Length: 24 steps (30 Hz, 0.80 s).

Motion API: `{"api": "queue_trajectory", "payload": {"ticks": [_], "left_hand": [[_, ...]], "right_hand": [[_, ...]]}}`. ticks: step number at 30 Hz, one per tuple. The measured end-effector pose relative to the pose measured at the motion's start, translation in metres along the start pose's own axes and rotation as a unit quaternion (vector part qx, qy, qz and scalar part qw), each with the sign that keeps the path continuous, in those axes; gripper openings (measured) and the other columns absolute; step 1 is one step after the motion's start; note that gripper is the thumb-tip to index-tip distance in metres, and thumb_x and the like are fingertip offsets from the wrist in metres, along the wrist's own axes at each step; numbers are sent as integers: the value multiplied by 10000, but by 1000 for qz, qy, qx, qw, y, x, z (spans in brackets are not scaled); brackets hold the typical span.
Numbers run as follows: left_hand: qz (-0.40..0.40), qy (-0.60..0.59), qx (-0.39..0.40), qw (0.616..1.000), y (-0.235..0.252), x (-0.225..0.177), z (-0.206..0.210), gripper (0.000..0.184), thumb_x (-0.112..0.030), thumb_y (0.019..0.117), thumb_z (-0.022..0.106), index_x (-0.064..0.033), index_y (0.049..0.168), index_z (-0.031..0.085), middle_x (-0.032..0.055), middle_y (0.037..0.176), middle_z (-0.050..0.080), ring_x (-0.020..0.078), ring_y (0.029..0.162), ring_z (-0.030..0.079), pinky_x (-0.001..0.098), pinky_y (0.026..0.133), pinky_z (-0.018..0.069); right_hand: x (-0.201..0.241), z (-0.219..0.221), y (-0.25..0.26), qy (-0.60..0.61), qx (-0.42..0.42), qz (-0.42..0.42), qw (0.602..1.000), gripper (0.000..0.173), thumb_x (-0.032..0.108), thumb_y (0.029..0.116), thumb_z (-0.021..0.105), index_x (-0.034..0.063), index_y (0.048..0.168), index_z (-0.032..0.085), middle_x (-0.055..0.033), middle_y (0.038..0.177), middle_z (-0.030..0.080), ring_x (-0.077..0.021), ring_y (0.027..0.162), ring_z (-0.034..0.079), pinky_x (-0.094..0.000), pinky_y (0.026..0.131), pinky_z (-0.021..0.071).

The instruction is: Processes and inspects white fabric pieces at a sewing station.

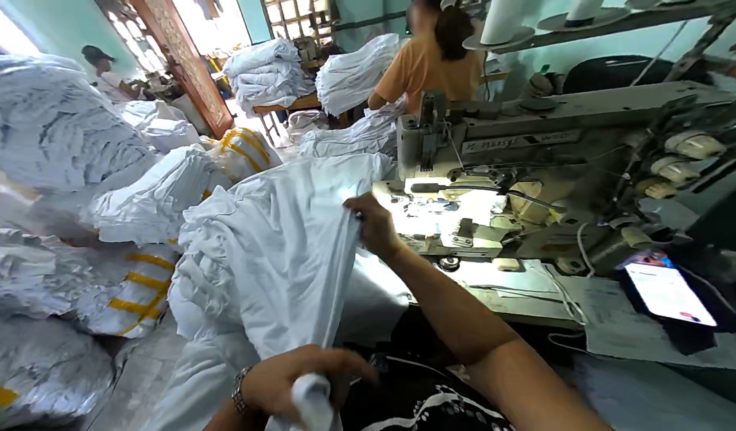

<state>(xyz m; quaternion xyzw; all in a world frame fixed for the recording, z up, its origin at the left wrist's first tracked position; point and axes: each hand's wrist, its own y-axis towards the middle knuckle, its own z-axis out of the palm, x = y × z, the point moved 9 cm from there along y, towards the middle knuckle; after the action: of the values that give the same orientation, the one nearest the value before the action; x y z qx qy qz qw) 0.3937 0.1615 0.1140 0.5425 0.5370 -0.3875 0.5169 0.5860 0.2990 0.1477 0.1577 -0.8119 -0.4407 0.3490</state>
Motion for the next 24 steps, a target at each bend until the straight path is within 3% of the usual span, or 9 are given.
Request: {"api": "queue_trajectory", "payload": {"ticks": [2, 5, 7, 9, 12, 15, 18, 22, 24], "left_hand": [[-179, 206, -198, 941, -52, 38, -38, 616, -489, 992, 596, -88, 1453, 519, 67, 995, 709, 138, 838, 687, 352, 777, 600], [-327, 497, -495, 633, -137, -15, -91, 645, -412, 912, 750, 129, 1241, 631, 349, 1145, 673, 524, 1071, 663, 692, 942, 502], [-269, 541, -625, 495, -165, -76, -97, 552, -220, 963, 649, 254, 1226, 548, 462, 1253, 564, 613, 1230, 534, 687, 1079, 381], [-210, 458, -741, 444, -169, -108, -110, 530, -85, 1002, 540, 305, 1335, 403, 482, 1382, 449, 550, 1350, 433, 515, 1181, 304], [-239, 443, -722, 475, -119, -111, -195, 420, -67, 1063, 482, 210, 1379, 454, 375, 1422, 495, 435, 1353, 475, 455, 1168, 334], [-114, 488, -597, 627, -3, -121, -309, 661, -225, 1045, 568, 136, 1525, 292, 342, 1575, 336, 422, 1469, 371, 521, 1209, 312], [-79, 398, -500, 765, 76, -26, -372, 905, -398, 1027, 597, -40, 1648, 45, 238, 1690, 165, 374, 1527, 309, 548, 1221, 323], [-205, 323, -459, 802, 88, 133, -365, 698, -265, 1047, 589, 14, 1594, 256, 341, 1515, 432, 485, 1378, 479, 611, 1140, 397], [-233, 339, -450, 793, 83, 144, -346, 591, -227, 1017, 638, 37, 1504, 433, 315, 1456, 506, 460, 1335, 522, 589, 1126, 415]], "right_hand": [[28, -43, 19, -31, -70, -38, 996, 320, -13, 789, 705, -1, 1108, 720, -181, 979, 668, -288, 852, 676, -431, 706, 583], [91, -84, 9, -96, -73, -123, 985, 296, 103, 778, 714, 62, 1070, 743, -156, 958, 682, -293, 881, 670, -409, 729, 572], [121, -96, 0, -70, -19, -143, 987, 221, 186, 875, 673, 140, 1085, 724, -89, 1003, 665, -204, 925, 634, -309, 769, 542], [132, -111, 5, 6, -3, -138, 990, 178, 211, 924, 663, 128, 1073, 714, -43, 990, 679, -100, 909, 618, -212, 777, 514], [114, -123, 26, 148, 2, -49, 988, 150, 210, 894, 729, 136, 1024, 713, 83, 881, 678, 66, 780, 589, -91, 680, 487], [62, -107, 27, 258, 5, 160, 953, 59, 182, 911, 734, 167, 934, 682, 118, 747, 649, 39, 631, 594, -151, 573, 526], [-1, -65, -26, 362, 7, 387, 848, 91, 163, 1013, 599, 97, 996, 658, 32, 775, 665, -51, 673, 642, -246, 643, 581], [-52, 6, -147, 464, 39, 572, 675, 118, 207, 1030, 583, 92, 1005, 592, 3, 689, 585, -52, 525, 516, -215, 490, 456], [-50, 14, -177, 457, 61, 614, 640, 101, 194, 1035, 594, 99, 1009, 572, 8, 680, 576, -31, 486, 479, -181, 449, 405]]}}
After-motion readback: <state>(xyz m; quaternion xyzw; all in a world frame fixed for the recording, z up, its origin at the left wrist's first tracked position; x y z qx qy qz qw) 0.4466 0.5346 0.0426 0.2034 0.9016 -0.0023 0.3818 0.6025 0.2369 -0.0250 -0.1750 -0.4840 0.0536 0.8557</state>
